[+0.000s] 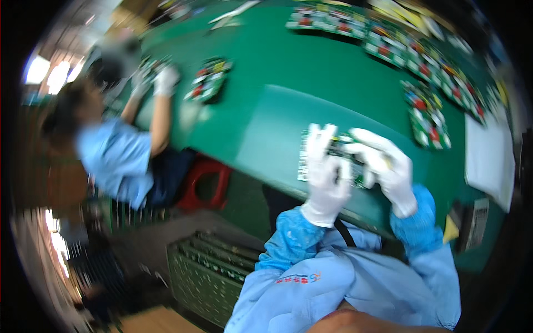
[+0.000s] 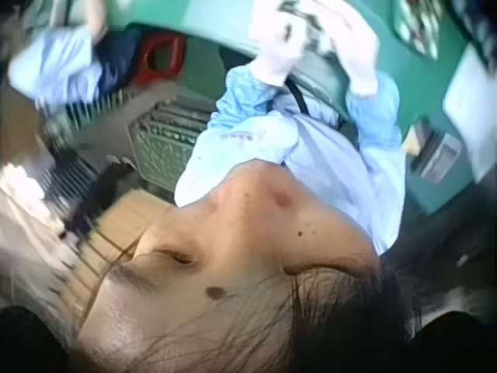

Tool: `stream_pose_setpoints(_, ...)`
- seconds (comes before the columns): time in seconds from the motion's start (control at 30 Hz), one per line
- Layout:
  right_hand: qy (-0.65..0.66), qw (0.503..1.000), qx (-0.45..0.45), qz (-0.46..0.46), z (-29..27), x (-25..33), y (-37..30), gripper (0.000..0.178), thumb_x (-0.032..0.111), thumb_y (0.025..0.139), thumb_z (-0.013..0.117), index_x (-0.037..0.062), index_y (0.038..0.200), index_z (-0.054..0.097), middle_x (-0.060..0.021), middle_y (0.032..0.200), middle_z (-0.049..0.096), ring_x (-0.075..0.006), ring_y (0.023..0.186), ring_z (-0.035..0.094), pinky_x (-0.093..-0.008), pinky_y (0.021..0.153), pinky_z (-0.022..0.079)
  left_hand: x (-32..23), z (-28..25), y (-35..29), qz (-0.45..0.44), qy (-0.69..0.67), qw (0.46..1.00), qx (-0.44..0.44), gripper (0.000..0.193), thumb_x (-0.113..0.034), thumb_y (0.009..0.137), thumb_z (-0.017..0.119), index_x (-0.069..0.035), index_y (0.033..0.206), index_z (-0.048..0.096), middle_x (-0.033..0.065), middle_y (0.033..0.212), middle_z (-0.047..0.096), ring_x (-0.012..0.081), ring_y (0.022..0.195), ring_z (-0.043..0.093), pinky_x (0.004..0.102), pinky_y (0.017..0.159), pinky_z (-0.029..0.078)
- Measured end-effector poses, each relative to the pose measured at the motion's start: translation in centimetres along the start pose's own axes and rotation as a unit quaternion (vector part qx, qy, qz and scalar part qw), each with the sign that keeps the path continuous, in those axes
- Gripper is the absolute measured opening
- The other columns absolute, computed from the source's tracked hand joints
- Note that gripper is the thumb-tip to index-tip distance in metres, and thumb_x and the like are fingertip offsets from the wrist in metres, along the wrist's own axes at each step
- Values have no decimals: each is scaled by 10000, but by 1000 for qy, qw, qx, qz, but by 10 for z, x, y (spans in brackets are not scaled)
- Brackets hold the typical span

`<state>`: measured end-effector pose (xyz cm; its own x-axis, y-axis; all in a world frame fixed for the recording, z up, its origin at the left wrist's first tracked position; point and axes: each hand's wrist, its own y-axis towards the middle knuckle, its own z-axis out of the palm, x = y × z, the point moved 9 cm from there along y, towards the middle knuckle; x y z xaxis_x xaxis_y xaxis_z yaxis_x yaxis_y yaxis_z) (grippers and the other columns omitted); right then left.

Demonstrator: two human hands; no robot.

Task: Assemble and inspect electronic circuit boards at an assembly line station.

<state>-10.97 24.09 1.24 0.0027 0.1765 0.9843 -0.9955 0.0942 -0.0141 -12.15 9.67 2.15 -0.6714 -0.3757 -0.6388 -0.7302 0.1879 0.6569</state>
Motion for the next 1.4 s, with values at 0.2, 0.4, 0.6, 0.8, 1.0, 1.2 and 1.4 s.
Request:
stream_pose_setpoints(0.2,-295,902,-120,-292,-28,36,-14,360,107,999,461,-107,1275,549,-145,948,692,-72,503,470,-197,470,376,13,-37,-6,-54,61,996,-41,407,-54,788,612,-10,1192,635,279,1417,466,483,1338,409,532,1119,321)
stream_pose_setpoints(0.4,-150,957,4,-249,21,2,-45,458,246,1044,403,-97,1329,510,-121,781,647,-20,469,348,-171,444,266,5,-36,-28,-19,97,994,-35,467,-201,765,647,-6,1183,573,278,1436,426,495,1330,403,598,1087,331)
stream_pose_setpoints(0.6,-286,910,143,-263,64,-25,-63,381,212,977,554,-40,1262,584,-108,836,691,-148,584,582,-289,578,481,16,3,-35,38,136,990,9,542,-309,755,618,-36,1221,571,207,1337,528,394,1309,469,537,1101,354)
stream_pose_setpoints(0.8,-382,839,162,-353,76,-28,-69,353,141,985,504,-26,1288,577,-94,819,686,-143,632,592,-282,589,471,25,11,-40,53,139,989,22,589,-297,746,633,-49,1274,554,173,1300,549,368,1285,490,534,1095,363)
stream_pose_setpoints(1.0,-282,923,94,-245,47,-51,-53,376,183,1015,405,-30,1278,571,-108,838,670,-156,588,542,-287,545,451,18,-11,-38,72,100,992,34,647,-360,776,623,-54,1329,486,205,1350,496,385,1291,473,526,1081,373)
stream_pose_setpoints(1.2,-349,808,323,-348,99,-51,-88,372,194,967,494,-40,1239,596,-134,898,681,-257,678,605,-389,598,470,25,-83,-88,48,247,968,0,667,-563,879,546,-58,1312,487,228,1365,482,442,1248,492,528,1054,394)
stream_pose_setpoints(1.4,-369,784,365,-340,114,-58,-90,341,114,954,510,-20,1252,607,-103,863,683,-267,694,607,-378,625,478,52,-244,-307,-376,482,780,-134,726,-280,807,692,24,1409,426,260,1413,448,433,1342,393,497,1137,299)
